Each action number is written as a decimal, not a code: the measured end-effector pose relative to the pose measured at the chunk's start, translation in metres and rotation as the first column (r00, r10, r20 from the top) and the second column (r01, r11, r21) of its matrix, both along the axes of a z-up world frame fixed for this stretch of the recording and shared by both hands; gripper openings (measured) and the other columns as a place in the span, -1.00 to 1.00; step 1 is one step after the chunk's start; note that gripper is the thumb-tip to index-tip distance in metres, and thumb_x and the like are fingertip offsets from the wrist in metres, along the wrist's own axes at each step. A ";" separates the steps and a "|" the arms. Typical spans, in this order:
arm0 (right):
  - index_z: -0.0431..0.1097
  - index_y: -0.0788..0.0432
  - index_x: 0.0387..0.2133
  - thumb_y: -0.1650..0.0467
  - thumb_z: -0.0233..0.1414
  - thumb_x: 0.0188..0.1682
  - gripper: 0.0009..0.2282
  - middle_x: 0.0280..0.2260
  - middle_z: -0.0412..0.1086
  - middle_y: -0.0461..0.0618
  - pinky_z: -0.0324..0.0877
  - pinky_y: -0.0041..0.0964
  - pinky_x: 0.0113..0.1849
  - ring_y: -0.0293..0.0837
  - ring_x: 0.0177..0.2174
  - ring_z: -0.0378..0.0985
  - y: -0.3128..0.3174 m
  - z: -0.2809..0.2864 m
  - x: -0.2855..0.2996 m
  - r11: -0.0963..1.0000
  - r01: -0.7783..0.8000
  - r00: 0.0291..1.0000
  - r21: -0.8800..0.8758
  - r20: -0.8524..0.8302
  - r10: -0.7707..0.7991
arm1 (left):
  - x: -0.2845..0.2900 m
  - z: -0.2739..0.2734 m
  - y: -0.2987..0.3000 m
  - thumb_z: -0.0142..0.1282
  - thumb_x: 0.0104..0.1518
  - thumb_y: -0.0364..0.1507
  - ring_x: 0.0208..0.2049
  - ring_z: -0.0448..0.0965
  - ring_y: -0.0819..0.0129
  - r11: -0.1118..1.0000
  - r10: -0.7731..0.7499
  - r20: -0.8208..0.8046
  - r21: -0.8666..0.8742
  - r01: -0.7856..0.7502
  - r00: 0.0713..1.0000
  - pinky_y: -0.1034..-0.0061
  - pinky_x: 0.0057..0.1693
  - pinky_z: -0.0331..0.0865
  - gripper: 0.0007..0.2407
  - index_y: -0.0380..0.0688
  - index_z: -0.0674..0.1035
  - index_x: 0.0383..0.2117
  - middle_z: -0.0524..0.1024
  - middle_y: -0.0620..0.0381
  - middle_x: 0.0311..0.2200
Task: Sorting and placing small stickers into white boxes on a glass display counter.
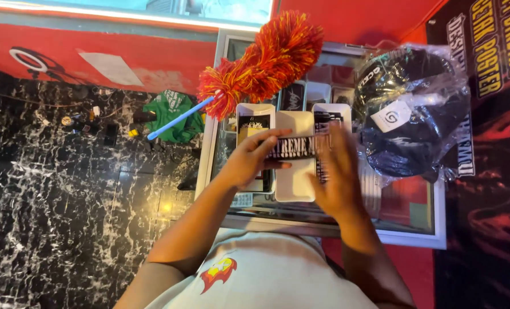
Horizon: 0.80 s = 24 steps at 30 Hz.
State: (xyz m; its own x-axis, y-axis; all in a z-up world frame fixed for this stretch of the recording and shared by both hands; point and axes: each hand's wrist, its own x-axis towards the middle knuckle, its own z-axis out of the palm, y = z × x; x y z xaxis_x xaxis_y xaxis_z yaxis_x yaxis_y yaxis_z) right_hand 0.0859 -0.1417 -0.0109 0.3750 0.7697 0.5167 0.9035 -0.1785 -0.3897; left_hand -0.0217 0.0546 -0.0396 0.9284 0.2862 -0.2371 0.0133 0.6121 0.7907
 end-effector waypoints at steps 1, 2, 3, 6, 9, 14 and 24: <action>0.03 0.12 0.40 0.19 0.01 0.06 -0.36 0.41 -0.09 0.29 -0.32 0.25 0.31 0.31 0.39 -0.19 0.004 -0.006 0.007 1.000 -0.001 1.000 0.002 0.004 0.001 | 0.000 0.007 0.001 -0.15 0.38 -0.47 -0.14 0.67 0.08 1.000 0.001 0.004 0.002 -0.001 1.000 0.18 -0.07 0.66 -0.72 -0.26 0.49 0.15 0.57 -0.18 -0.05; 0.10 0.09 0.38 0.18 0.03 0.06 -0.39 0.38 -0.01 0.25 -0.28 0.29 0.29 0.30 0.38 -0.15 0.006 -0.014 0.012 0.996 0.010 0.999 -0.086 0.047 -0.006 | -0.001 0.013 0.000 -0.13 0.37 -0.48 -0.15 0.67 0.10 0.999 0.010 0.017 0.032 -0.010 1.000 0.17 -0.08 0.67 -0.73 -0.26 0.50 0.13 0.57 -0.14 -0.07; 0.17 0.05 0.35 0.18 0.05 0.06 -0.42 0.35 0.08 0.22 -0.24 0.33 0.27 0.28 0.37 -0.10 0.008 -0.021 0.017 0.985 0.024 0.996 -0.172 0.089 -0.009 | -0.003 0.019 0.000 -0.12 0.37 -0.49 -0.16 0.67 0.11 0.998 0.017 0.030 0.062 -0.019 0.999 0.17 -0.09 0.68 -0.74 -0.27 0.52 0.10 0.57 -0.10 -0.09; 0.16 0.38 0.28 0.25 -0.04 0.17 -0.49 0.19 0.17 0.49 -0.01 0.30 0.24 0.47 0.23 0.14 -0.012 -0.032 0.040 0.987 0.159 0.955 0.006 -0.256 -0.152 | -0.003 -0.001 0.022 -0.10 0.37 -0.42 -0.20 0.68 0.14 0.991 0.127 0.060 0.033 -0.129 0.990 0.19 -0.15 0.71 -0.74 -0.22 0.52 0.09 0.56 -0.09 -0.10; 0.10 0.36 0.30 0.20 -0.10 0.13 -0.44 0.15 0.26 0.35 0.30 0.09 0.12 0.23 0.13 0.39 -0.011 -0.027 0.014 0.988 0.091 0.689 0.122 -0.725 0.026 | 0.000 0.004 0.025 -0.19 0.38 -0.47 -0.24 0.68 0.19 0.979 0.204 0.060 -0.046 -0.201 0.977 0.21 -0.15 0.72 -0.73 -0.24 0.47 0.13 0.47 0.07 -0.21; 0.38 0.32 -0.01 0.36 0.02 0.11 -0.72 -0.53 0.45 0.16 0.49 -0.37 -0.53 -0.06 -0.53 0.60 0.015 -0.058 -0.005 0.889 0.250 0.421 0.383 -0.870 0.257 | 0.008 0.000 -0.012 0.05 0.29 -0.52 -0.35 0.67 0.23 0.982 0.041 0.067 0.179 -0.052 0.997 0.33 -0.26 0.72 -0.79 -0.26 0.58 0.01 0.53 0.00 -0.28; 0.43 0.26 0.04 0.34 0.07 0.14 -0.72 -0.10 0.46 0.22 0.49 -0.10 -0.08 0.03 -0.11 0.58 0.017 -0.070 -0.006 0.893 0.387 0.695 0.230 -0.710 -0.119 | -0.003 0.011 -0.032 -0.10 0.36 -0.50 -0.34 0.71 0.21 0.998 0.004 0.301 -0.060 0.015 0.954 0.43 -0.21 0.66 -0.78 -0.38 0.50 0.01 0.60 -0.11 -0.33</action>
State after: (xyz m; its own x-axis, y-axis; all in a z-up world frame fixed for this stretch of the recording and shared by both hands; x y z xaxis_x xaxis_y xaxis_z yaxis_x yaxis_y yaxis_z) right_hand 0.0796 -0.1245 -0.0808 0.8718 0.4183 0.2549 0.3220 -0.0973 -0.9417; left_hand -0.0248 0.0230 -0.0286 0.9609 0.2745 0.0361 -0.2156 0.6599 0.7197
